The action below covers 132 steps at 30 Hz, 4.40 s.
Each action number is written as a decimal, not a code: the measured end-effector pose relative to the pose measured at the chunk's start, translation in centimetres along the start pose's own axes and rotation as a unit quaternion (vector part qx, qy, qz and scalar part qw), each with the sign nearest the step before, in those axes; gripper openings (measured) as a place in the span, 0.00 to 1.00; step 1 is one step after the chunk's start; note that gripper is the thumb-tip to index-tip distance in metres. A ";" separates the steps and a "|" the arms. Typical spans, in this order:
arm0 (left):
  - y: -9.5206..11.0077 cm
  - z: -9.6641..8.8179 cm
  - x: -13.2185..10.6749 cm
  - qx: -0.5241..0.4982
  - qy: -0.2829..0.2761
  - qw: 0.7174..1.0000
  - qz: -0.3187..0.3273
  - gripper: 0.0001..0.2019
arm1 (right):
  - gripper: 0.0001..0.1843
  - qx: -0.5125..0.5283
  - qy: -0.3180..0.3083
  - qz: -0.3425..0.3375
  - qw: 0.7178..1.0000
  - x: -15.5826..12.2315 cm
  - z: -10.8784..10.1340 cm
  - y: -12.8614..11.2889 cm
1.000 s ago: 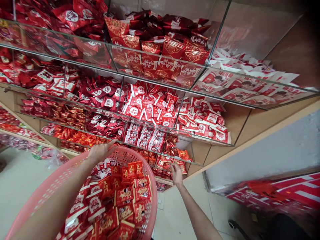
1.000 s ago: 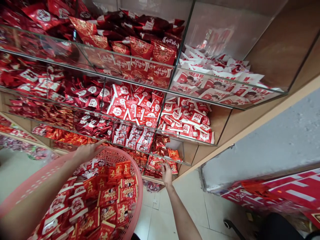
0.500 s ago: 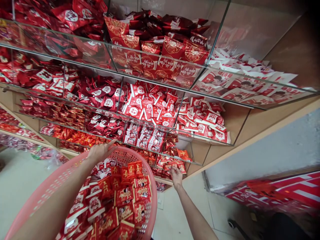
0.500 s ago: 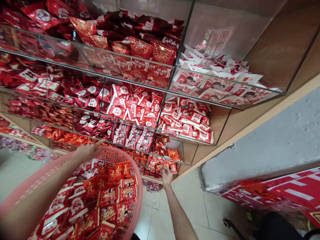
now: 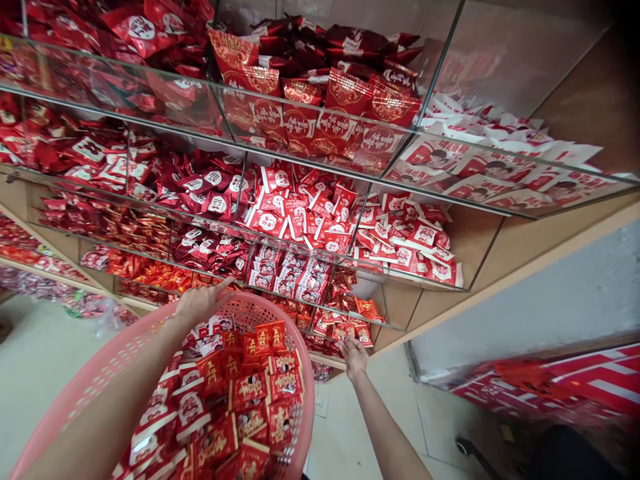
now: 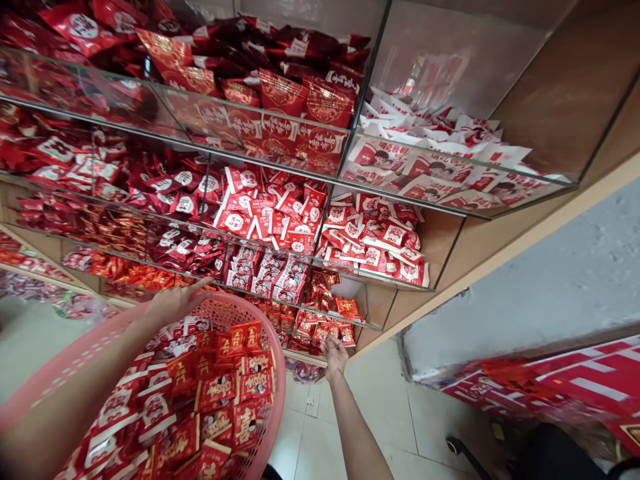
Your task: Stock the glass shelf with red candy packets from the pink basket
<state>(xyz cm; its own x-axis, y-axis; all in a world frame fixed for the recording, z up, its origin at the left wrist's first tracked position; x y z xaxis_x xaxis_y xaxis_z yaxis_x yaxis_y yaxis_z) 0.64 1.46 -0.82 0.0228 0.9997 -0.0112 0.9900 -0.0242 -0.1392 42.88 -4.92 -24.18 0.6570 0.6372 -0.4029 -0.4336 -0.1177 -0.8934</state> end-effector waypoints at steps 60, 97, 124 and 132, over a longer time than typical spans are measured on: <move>0.0 0.4 0.1 -0.008 0.016 1.000 -0.005 0.32 | 0.22 -0.046 -0.370 0.258 0.891 -28.1 6.5 -8.8; -0.2 0.9 0.3 -0.021 0.007 1.000 -0.005 0.31 | 0.17 -0.067 -0.382 0.210 0.897 -28.5 6.6 -9.2; -0.2 0.9 0.2 -0.006 0.024 1.000 0.002 0.32 | 0.21 -0.185 -0.297 0.185 0.918 -28.0 6.5 -9.5; -0.4 1.2 0.3 -0.013 0.021 1.000 -0.002 0.32 | 0.19 -0.128 -0.340 0.112 0.925 -27.8 7.2 -9.4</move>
<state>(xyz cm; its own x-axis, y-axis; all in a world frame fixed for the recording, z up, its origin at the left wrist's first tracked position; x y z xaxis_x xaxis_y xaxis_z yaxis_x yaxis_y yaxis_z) 0.13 1.74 -1.94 0.0237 0.9992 0.0308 0.9934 -0.0201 -0.1130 24.23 -16.10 -3.17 -0.0093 0.8968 -0.4424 -0.2935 -0.4254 -0.8561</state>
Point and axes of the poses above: each hand's wrist, its own x-axis towards the middle knuckle, its own z-axis out of the palm, y = z × x, the point moved 4 cm from there along x, towards the middle knuckle, and after that the axes turned 11 degrees about y, right-handed, at the moved point
